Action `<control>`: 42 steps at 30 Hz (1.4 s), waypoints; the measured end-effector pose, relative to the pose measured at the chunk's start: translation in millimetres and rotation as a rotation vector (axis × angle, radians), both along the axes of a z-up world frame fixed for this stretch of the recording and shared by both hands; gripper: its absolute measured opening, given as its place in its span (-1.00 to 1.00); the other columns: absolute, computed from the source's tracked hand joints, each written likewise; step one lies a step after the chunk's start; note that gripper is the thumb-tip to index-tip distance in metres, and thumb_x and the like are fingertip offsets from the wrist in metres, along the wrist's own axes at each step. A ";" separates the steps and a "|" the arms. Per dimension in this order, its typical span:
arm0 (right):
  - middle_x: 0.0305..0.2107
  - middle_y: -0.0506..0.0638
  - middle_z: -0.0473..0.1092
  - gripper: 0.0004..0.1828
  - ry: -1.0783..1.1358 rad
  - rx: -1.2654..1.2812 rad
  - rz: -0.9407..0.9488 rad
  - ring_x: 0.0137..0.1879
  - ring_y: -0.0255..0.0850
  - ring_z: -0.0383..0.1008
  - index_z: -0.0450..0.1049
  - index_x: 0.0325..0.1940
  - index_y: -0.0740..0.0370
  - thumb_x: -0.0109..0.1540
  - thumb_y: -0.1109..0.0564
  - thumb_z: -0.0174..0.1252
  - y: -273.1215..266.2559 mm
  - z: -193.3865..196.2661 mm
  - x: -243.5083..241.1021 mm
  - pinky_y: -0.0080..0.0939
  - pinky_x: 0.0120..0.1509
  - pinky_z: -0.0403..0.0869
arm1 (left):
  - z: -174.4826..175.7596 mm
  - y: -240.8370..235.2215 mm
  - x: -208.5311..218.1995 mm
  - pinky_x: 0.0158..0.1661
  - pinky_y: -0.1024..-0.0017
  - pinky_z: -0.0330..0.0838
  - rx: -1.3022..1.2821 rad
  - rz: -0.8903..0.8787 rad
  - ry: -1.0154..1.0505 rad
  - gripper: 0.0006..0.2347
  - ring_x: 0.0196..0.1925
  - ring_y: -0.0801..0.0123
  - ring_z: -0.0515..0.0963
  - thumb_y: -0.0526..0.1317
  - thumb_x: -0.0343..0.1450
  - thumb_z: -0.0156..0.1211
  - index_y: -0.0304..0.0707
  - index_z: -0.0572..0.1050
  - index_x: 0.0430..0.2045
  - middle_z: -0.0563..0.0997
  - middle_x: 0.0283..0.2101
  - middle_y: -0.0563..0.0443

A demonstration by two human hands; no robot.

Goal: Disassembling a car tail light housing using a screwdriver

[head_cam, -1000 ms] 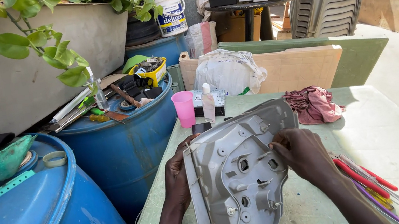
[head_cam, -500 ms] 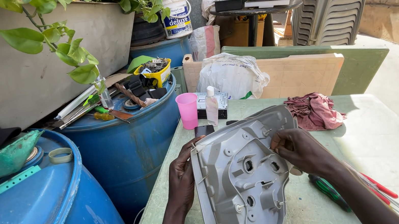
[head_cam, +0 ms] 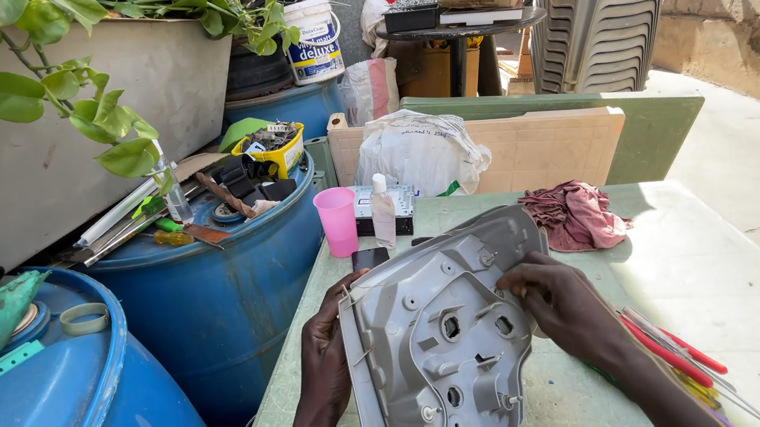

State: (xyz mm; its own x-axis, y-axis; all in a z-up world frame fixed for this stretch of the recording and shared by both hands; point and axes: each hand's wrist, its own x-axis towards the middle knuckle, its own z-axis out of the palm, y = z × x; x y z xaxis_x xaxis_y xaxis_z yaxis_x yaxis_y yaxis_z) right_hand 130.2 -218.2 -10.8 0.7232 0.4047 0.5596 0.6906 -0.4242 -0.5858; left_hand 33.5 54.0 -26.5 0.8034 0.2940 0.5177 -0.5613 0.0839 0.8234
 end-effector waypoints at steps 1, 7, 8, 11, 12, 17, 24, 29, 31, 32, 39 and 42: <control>-0.42 -0.14 0.39 -0.61 -0.004 0.001 0.002 -0.31 -0.32 0.39 0.64 -0.27 0.15 0.09 0.41 -0.06 1.0 -0.3 3.2 -0.35 -0.20 0.30 | 0.7 2.0 2.5 0.09 0.41 0.42 0.001 0.002 -0.004 -0.67 0.16 0.37 0.53 -0.20 0.39 0.06 -0.30 0.55 0.01 0.55 0.16 0.04; -0.43 -0.10 0.40 -0.86 -0.113 0.140 -0.054 -0.35 -0.31 0.31 0.42 -0.36 0.14 0.22 0.27 -0.04 0.2 16.2 -22.6 -0.31 -0.25 0.30 | -1.2 3.5 5.0 0.11 0.40 0.40 0.004 -0.023 -0.028 -0.65 0.18 0.37 0.51 -0.25 0.38 0.05 -0.33 0.53 0.03 0.53 0.18 0.03; -0.31 -0.04 0.37 -0.88 -0.226 0.152 -0.260 -0.25 -0.22 0.31 0.40 -0.17 0.15 0.20 0.24 0.08 0.1 20.1 -29.1 -0.22 -0.27 0.32 | -1.8 3.4 3.7 0.11 0.40 0.40 0.004 -0.024 -0.025 -0.66 0.18 0.37 0.50 -0.21 0.39 0.05 -0.32 0.54 0.03 0.53 0.18 0.03; -0.15 0.01 0.39 -0.57 -0.167 0.153 -0.425 -0.12 -0.15 0.35 0.35 0.08 0.12 0.16 0.07 0.23 0.5 23.2 -20.5 -0.11 -0.20 0.38 | -2.4 4.4 0.5 0.11 0.39 0.39 0.010 -0.030 -0.034 -0.65 0.20 0.36 0.50 -0.17 0.40 0.03 -0.32 0.53 0.04 0.52 0.19 0.01; -0.09 0.00 0.43 -0.46 0.002 0.141 -0.390 -0.09 -0.16 0.40 0.34 0.15 0.07 0.13 -0.08 0.25 -2.8 23.4 -13.1 -0.10 -0.11 0.40 | -2.2 2.0 1.6 0.11 0.39 0.38 0.015 -0.043 -0.048 -0.64 0.20 0.35 0.49 -0.16 0.41 0.01 -0.33 0.52 0.05 0.52 0.20 0.00; -0.42 -0.07 0.48 -0.72 0.168 0.381 -0.147 -0.30 -0.33 0.37 0.57 -0.24 0.22 0.25 -0.03 0.14 2.0 24.5 -14.7 -0.30 -0.31 0.34 | -7.1 9.9 8.5 0.03 0.36 0.44 0.071 -0.008 -0.069 -0.67 0.10 0.33 0.55 -0.19 0.37 0.08 -0.33 0.56 -0.03 0.55 0.10 0.00; 0.00 0.06 0.49 -0.45 0.570 0.484 -0.280 0.03 -0.09 0.44 0.46 0.20 0.18 0.23 -0.12 -0.04 5.0 35.6 -56.4 -0.11 0.01 0.38 | -19.5 8.0 8.6 0.09 0.41 0.38 0.227 0.041 -0.077 -0.69 0.13 0.34 0.54 -0.13 0.43 -0.01 -0.30 0.56 -0.07 0.61 0.00 0.01; -0.04 0.24 0.48 -0.50 1.038 0.748 -0.150 -0.04 0.07 0.45 0.40 0.18 0.37 0.16 0.17 0.10 0.7 51.1 -64.0 0.05 0.05 0.43 | -15.4 5.4 20.2 0.01 0.36 0.45 0.219 -0.055 -0.114 -0.68 0.10 0.29 0.56 -0.19 0.36 0.09 -0.29 0.56 -0.05 0.58 0.03 -0.01; -0.06 0.27 0.48 -0.55 1.125 0.819 -0.172 -0.05 0.12 0.45 0.41 0.14 0.38 0.15 0.31 0.13 -8.7 13.2 -54.1 0.13 0.05 0.45 | -31.3 7.4 7.0 0.04 0.29 0.48 0.210 -0.078 -0.102 -0.66 0.10 0.24 0.57 -0.24 0.29 0.16 -0.32 0.55 -0.06 0.58 0.04 -0.08; -0.05 0.23 0.46 -0.55 1.176 0.871 -0.040 -0.05 0.04 0.44 0.39 0.16 0.36 0.16 0.30 0.09 -18.9 -16.7 -35.3 0.07 0.04 0.44 | -36.4 6.5 4.8 0.03 0.30 0.47 0.209 -0.086 -0.090 -0.67 0.09 0.25 0.57 -0.23 0.30 0.15 -0.31 0.55 -0.06 0.58 0.03 -0.07; -0.16 0.10 0.50 -0.59 1.190 0.932 0.020 -0.19 -0.06 0.46 0.44 0.10 0.22 0.16 0.12 0.14 -21.8 -67.3 -17.2 -0.03 -0.18 0.44 | -31.2 8.0 19.4 0.00 0.37 0.46 0.235 -0.129 -0.088 -0.68 0.03 0.33 0.58 -0.21 0.33 0.12 -0.27 0.55 -0.06 0.62 -0.05 0.01; -0.15 0.13 0.50 -0.47 1.074 0.933 -0.187 -0.18 -0.01 0.46 0.43 0.18 0.28 0.15 0.05 0.15 1.1 -39.8 -41.4 -0.05 -0.19 0.41 | -35.5 15.2 21.3 -0.02 0.40 0.45 0.247 -0.124 -0.081 -0.69 0.01 0.36 0.58 -0.20 0.34 0.11 -0.25 0.56 -0.06 0.63 -0.08 0.04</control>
